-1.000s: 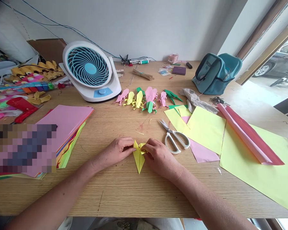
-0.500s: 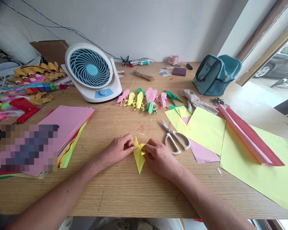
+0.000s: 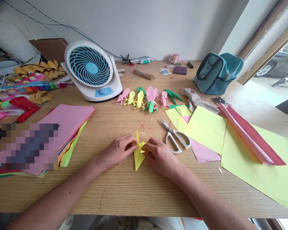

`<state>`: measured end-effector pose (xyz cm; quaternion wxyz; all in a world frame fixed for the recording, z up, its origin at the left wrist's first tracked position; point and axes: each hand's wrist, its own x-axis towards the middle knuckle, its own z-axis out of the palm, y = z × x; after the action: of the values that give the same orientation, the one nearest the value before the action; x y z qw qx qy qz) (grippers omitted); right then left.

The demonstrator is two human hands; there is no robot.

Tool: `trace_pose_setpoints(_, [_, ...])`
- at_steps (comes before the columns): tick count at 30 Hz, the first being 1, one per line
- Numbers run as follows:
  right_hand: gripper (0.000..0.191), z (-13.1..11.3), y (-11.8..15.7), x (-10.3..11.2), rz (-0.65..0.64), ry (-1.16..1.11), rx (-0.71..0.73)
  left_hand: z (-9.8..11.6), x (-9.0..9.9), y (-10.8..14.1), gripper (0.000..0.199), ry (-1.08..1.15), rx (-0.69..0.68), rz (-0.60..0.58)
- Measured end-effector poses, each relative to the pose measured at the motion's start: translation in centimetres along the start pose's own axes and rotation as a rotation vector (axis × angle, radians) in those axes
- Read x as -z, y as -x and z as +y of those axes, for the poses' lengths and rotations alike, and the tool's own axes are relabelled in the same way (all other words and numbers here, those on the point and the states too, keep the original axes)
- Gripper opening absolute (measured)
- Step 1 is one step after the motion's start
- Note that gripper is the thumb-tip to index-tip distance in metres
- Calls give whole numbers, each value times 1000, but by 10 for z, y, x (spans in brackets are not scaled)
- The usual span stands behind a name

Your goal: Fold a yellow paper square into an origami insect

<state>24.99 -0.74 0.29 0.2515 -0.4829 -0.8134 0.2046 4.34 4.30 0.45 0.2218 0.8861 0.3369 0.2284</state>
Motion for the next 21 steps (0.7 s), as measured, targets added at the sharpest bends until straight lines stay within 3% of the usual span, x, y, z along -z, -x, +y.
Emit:
trace_pose_setpoints(7, [11, 0, 1, 0, 7, 8, -11, 2, -5, 3, 11, -179, -58, 106])
trace_pose_setpoints(12, [11, 1, 1, -1, 14, 54, -3, 9, -15, 7, 10, -332, -178, 81])
trace_pose_setpoints(21, [13, 2, 3, 0, 20, 57, -3, 13, -22, 21, 17, -360, -210, 97])
